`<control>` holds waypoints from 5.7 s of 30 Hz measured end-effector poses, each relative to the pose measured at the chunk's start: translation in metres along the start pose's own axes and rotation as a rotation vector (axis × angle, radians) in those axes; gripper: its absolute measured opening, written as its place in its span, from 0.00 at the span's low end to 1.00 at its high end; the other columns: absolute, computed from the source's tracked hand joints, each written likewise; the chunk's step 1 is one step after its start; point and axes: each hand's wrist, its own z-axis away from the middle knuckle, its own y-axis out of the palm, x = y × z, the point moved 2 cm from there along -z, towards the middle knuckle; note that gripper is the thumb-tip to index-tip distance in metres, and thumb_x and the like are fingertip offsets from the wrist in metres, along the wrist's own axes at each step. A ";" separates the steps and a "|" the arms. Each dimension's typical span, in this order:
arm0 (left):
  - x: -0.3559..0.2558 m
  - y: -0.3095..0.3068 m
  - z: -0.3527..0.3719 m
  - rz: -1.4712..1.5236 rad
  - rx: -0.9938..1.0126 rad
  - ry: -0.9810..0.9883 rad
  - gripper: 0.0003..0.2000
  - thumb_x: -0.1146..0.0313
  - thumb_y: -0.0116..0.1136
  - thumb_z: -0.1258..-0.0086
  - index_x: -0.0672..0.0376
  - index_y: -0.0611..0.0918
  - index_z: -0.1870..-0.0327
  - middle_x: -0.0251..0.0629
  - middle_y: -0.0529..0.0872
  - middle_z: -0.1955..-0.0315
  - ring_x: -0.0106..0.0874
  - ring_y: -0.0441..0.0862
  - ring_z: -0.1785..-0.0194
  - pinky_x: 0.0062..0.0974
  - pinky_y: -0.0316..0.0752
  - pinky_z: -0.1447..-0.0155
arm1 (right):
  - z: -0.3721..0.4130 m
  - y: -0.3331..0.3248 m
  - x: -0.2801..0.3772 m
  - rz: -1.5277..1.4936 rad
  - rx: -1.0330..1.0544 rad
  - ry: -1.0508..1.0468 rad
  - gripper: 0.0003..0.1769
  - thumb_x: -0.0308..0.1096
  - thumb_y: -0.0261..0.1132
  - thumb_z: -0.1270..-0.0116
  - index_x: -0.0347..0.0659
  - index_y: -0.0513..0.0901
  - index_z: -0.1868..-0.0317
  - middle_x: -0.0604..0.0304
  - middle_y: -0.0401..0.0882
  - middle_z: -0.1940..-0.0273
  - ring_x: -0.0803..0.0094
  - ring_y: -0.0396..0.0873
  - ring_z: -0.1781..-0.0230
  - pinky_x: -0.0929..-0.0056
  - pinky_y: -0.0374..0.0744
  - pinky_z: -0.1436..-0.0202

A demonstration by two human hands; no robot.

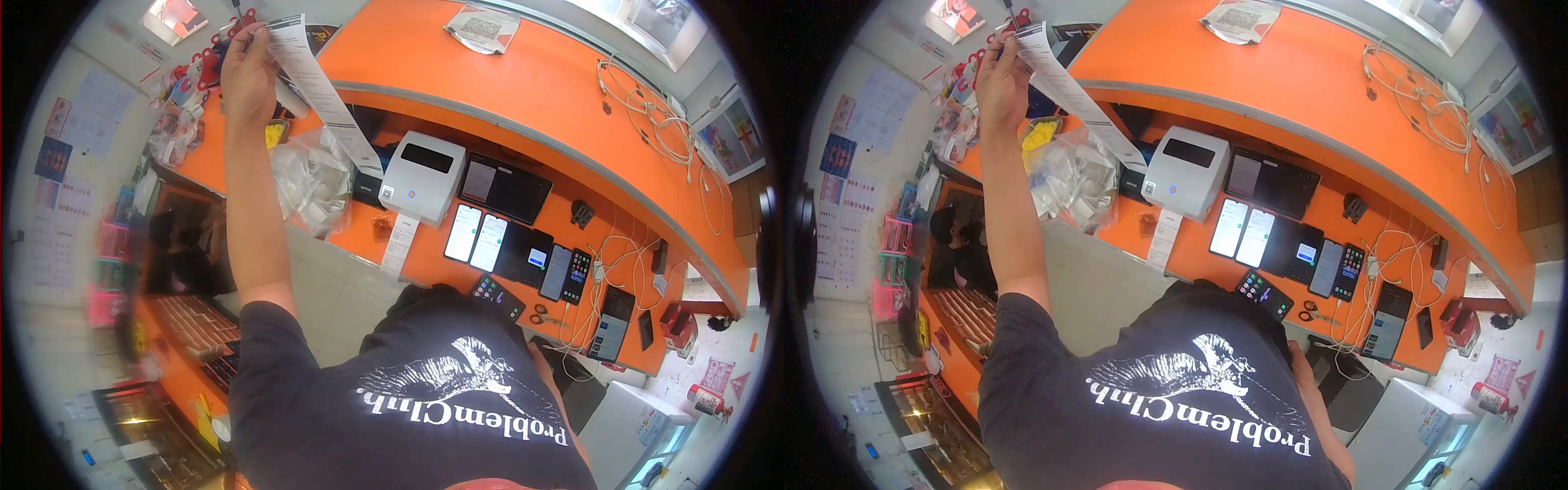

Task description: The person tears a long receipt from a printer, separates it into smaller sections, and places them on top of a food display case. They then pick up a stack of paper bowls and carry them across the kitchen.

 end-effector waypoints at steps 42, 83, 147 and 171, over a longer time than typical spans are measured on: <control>-0.054 0.003 -0.016 0.002 -0.060 0.142 0.17 0.71 0.62 0.17 0.67 0.74 0.34 0.47 0.84 0.40 0.40 0.82 0.35 0.42 0.77 0.28 | 0.017 0.032 0.024 -0.797 -0.005 0.401 0.09 0.36 0.61 0.22 0.39 0.82 0.55 0.53 0.89 0.66 0.63 0.89 0.73 0.65 0.92 0.68; -0.101 0.012 -0.007 -0.127 -0.027 0.122 0.21 0.65 0.58 0.13 0.64 0.71 0.27 0.46 0.80 0.32 0.38 0.76 0.28 0.44 0.69 0.22 | -0.192 0.069 0.117 1.121 -0.294 -0.996 0.13 0.37 0.69 0.33 0.36 0.87 0.55 0.48 0.86 0.47 0.48 0.79 0.45 0.50 0.80 0.43; 0.275 -0.104 0.161 -0.987 0.876 -0.404 0.36 0.49 0.44 0.17 0.68 0.62 0.17 0.75 0.68 0.24 0.67 0.71 0.24 0.55 0.62 0.18 | 0.157 0.218 0.040 -0.057 -0.203 -0.779 0.28 0.46 0.64 0.16 0.31 0.74 0.31 0.46 0.88 0.44 0.57 0.91 0.55 0.58 0.91 0.53; -0.010 -0.022 0.297 0.067 1.037 -0.505 0.14 0.68 0.63 0.17 0.69 0.86 0.40 0.39 0.94 0.53 0.23 0.88 0.54 0.26 0.83 0.49 | 0.118 0.333 0.243 -0.168 -0.287 -1.057 0.12 0.34 0.73 0.24 0.33 0.88 0.49 0.60 0.92 0.60 0.80 0.87 0.63 0.76 0.85 0.58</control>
